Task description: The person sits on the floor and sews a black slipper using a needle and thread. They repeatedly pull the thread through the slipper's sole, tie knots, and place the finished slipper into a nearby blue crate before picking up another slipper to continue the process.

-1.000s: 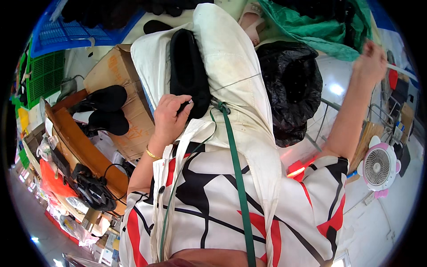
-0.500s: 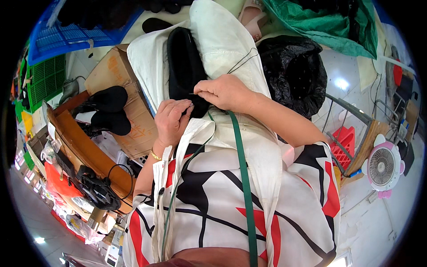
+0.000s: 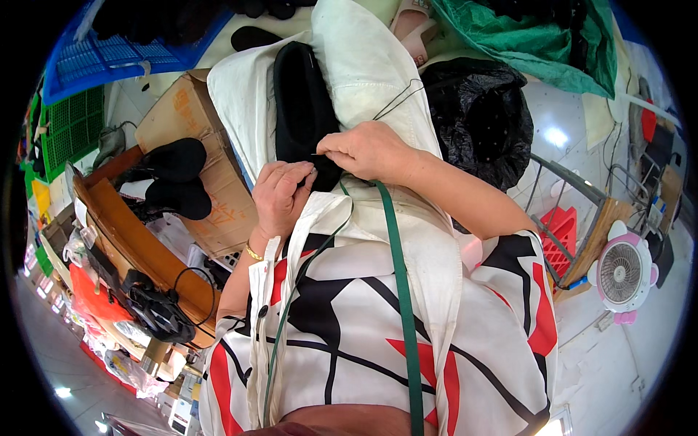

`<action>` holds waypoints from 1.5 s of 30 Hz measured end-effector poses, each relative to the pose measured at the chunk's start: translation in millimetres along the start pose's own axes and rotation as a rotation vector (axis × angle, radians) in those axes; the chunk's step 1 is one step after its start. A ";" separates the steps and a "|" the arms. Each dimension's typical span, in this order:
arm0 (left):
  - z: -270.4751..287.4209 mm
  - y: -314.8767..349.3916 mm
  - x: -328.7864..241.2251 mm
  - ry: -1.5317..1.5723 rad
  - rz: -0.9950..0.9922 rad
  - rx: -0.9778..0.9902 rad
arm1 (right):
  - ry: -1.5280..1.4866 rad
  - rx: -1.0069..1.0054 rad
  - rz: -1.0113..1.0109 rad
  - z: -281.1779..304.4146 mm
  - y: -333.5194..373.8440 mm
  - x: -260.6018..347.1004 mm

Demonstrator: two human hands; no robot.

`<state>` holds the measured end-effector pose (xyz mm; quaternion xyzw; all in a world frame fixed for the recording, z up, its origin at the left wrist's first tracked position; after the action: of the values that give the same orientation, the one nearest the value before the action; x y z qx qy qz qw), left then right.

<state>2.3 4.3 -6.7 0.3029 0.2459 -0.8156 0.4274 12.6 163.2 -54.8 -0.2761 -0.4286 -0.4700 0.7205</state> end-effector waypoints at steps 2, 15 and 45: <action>-0.4 0.4 0.6 -0.002 -0.011 -0.003 | 0.010 -0.003 0.006 0.1 -1.9 2.3; -0.4 6.5 11.6 0.114 0.062 -0.029 | -0.143 0.028 -0.095 -14.1 -8.0 -6.9; 9.1 1.5 -0.7 -0.117 -0.058 -0.081 | -0.872 -0.168 -0.319 12.3 -59.0 2.8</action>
<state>1.3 -2.0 -0.1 0.2298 0.2622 -0.8333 0.4290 -45.2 147.9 -46.7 -0.4357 -0.6888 -0.4479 0.3675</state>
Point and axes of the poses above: each hand's wrist, its own y-axis away from the middle knuckle, its own z-axis out of the back of the hand, x = y × z, the point moved 7 cm from there along -y, towards the middle knuckle, and after that the axes turned 13 degrees about z, right-handed, at the moved point
